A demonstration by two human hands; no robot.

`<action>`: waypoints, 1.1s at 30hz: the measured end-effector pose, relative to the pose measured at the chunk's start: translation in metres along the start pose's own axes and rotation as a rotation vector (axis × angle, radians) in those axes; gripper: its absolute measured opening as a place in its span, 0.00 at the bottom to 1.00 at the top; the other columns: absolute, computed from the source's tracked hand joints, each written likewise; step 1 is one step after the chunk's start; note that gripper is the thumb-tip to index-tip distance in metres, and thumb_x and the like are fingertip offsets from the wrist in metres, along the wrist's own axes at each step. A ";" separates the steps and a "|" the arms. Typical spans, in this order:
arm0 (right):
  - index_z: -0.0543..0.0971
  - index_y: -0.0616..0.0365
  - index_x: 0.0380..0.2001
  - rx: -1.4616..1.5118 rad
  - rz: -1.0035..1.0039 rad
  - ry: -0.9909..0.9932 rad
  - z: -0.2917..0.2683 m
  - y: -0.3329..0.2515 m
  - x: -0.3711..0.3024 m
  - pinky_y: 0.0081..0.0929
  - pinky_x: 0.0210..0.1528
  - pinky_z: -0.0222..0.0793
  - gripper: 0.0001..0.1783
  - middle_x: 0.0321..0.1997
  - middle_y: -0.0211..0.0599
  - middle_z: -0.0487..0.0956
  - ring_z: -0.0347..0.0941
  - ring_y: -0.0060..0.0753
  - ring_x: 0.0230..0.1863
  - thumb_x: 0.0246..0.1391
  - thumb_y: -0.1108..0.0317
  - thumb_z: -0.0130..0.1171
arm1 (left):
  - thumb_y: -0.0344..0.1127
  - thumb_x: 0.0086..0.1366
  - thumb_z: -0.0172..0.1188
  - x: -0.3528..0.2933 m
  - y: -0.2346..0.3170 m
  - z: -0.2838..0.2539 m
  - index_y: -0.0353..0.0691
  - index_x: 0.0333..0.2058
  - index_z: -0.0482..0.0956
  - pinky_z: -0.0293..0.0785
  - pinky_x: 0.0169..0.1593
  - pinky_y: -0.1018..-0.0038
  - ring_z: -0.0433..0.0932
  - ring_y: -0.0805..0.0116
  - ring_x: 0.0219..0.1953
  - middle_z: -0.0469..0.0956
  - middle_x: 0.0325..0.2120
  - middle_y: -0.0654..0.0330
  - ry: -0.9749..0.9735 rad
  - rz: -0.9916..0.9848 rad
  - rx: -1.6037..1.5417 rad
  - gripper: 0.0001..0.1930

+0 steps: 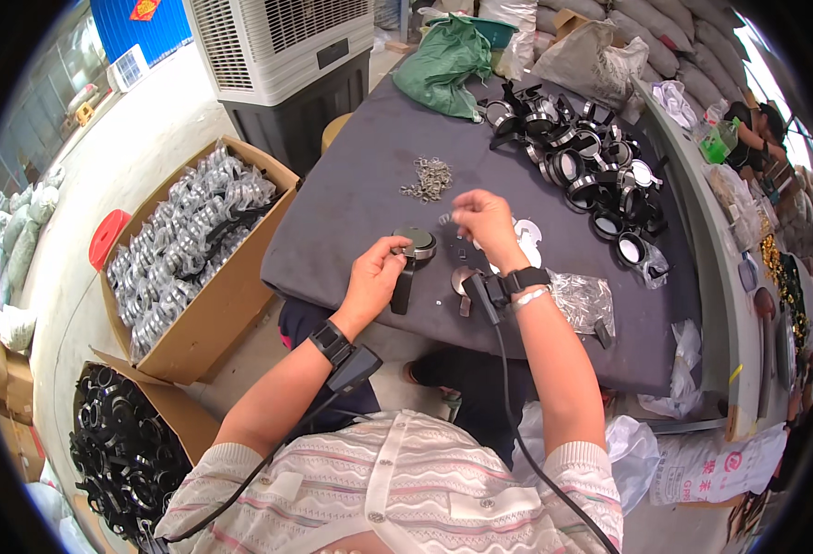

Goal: Assembling plastic rings by attaching metal plates and screws.

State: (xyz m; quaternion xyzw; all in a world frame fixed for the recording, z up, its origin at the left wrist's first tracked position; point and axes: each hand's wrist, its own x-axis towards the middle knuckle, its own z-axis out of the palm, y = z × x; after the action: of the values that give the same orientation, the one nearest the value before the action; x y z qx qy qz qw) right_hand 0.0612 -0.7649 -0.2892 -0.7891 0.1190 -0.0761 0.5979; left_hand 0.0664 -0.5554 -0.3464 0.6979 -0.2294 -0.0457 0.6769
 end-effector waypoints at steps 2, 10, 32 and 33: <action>0.79 0.64 0.33 -0.464 -0.009 0.013 0.003 0.006 0.004 0.24 0.31 0.72 0.10 0.26 0.39 0.80 0.77 0.29 0.27 0.44 0.79 0.57 | 0.28 0.63 0.51 0.000 0.002 0.000 0.36 0.42 0.76 0.61 0.29 0.84 0.59 0.85 0.22 0.61 0.17 0.74 0.006 0.021 -0.023 0.10; 0.80 0.60 0.36 -0.682 -0.402 -0.042 0.007 0.010 0.006 0.37 0.42 0.72 0.12 0.32 0.47 0.80 0.76 0.49 0.37 0.44 0.75 0.58 | 0.27 0.63 0.51 -0.001 0.002 -0.002 0.37 0.42 0.76 0.60 0.29 0.84 0.58 0.85 0.22 0.61 0.17 0.74 -0.001 -0.005 0.015 0.10; 0.77 0.63 0.28 -0.867 -0.465 0.078 0.009 0.017 -0.001 0.44 0.39 0.70 0.07 0.27 0.53 0.78 0.75 0.58 0.34 0.43 0.78 0.53 | 0.29 0.62 0.51 -0.001 -0.001 -0.002 0.38 0.42 0.76 0.62 0.25 0.80 0.61 0.83 0.19 0.64 0.15 0.70 -0.019 -0.024 -0.025 0.10; 0.78 0.63 0.30 -0.873 -0.480 0.057 0.008 0.018 -0.001 0.43 0.40 0.71 0.09 0.28 0.54 0.78 0.75 0.59 0.34 0.42 0.79 0.52 | 0.30 0.62 0.52 0.000 -0.001 -0.002 0.39 0.41 0.76 0.62 0.25 0.78 0.62 0.80 0.18 0.65 0.13 0.67 -0.026 -0.056 -0.047 0.10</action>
State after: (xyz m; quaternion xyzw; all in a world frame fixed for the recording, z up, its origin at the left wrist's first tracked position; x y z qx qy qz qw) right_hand 0.0608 -0.7621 -0.3091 -0.9685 -0.0289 -0.1761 0.1738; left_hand 0.0672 -0.5534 -0.3474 0.6873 -0.2173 -0.0789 0.6886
